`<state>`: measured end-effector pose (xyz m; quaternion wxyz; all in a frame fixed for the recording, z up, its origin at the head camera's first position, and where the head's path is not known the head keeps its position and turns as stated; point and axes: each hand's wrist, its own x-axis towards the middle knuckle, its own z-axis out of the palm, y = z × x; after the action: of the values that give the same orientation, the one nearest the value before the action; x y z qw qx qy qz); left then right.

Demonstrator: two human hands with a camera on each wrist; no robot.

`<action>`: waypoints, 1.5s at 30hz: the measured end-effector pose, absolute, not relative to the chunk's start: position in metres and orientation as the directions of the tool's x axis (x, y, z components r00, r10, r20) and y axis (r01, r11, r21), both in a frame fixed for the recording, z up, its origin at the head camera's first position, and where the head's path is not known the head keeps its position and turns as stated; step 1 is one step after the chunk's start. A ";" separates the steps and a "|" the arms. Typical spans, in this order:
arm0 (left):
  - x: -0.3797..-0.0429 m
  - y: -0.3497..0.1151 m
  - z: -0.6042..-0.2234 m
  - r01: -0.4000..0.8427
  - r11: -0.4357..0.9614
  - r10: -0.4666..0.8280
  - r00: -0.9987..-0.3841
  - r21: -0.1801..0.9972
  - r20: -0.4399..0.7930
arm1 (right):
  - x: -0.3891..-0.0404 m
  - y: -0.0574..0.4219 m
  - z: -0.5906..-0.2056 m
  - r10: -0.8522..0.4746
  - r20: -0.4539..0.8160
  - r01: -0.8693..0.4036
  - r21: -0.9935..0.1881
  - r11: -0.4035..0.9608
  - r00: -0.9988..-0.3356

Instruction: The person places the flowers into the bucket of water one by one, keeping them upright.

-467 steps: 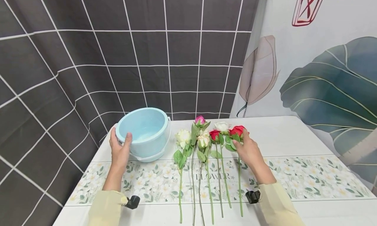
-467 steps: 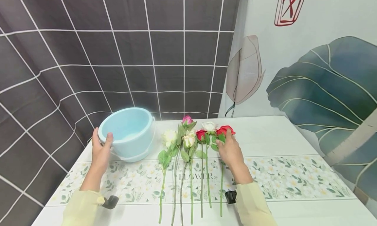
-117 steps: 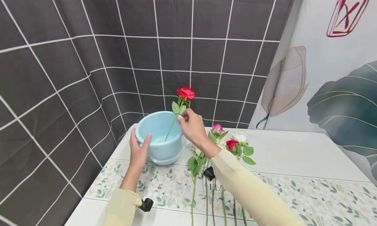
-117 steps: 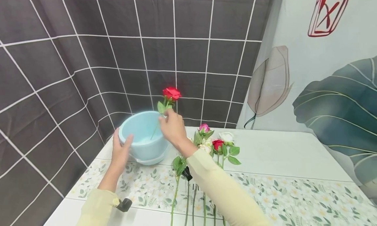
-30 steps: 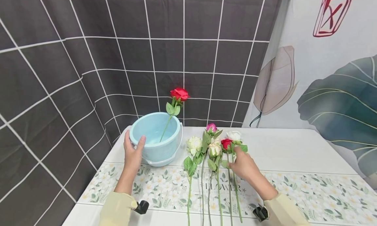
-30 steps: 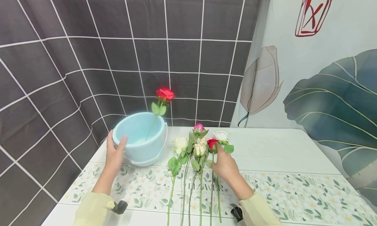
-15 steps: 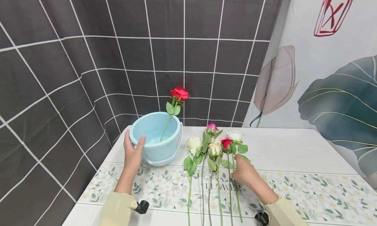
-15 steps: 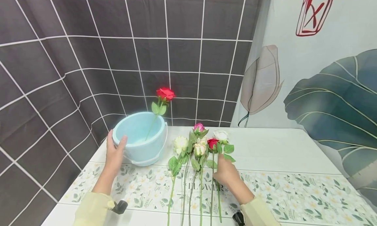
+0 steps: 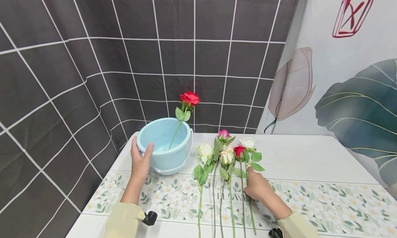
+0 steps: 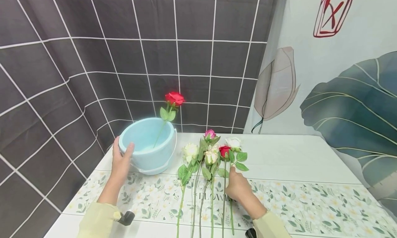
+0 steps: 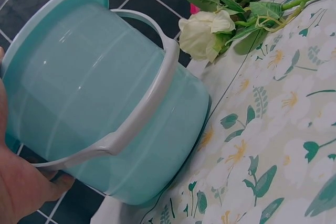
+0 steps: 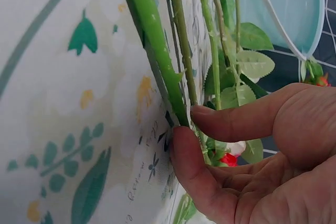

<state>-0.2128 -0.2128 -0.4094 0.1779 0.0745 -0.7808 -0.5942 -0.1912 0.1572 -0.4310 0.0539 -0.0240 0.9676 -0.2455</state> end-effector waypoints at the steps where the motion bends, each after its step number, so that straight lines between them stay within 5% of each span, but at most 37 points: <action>1: -0.213 -0.213 -0.409 0.097 0.281 -0.327 -0.926 0.955 0.190 | -0.191 0.157 -0.432 -0.076 -0.090 -0.024 -0.476 0.879 -0.993; 21: -0.213 -0.213 -0.409 0.082 0.291 -0.338 -0.923 0.953 0.183 | -0.190 0.156 -0.434 -0.043 -0.057 -0.014 -0.436 0.900 -0.997; 45: -0.213 -0.213 -0.408 0.079 0.291 -0.335 -0.925 0.953 0.179 | -0.194 0.168 -0.440 0.044 -0.107 0.108 -0.718 0.687 -0.993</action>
<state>-0.2132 -0.2127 -0.4085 0.1754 0.0817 -0.7841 -0.5896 -0.1936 0.1675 -0.4403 0.0407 0.0412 0.9176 -0.3933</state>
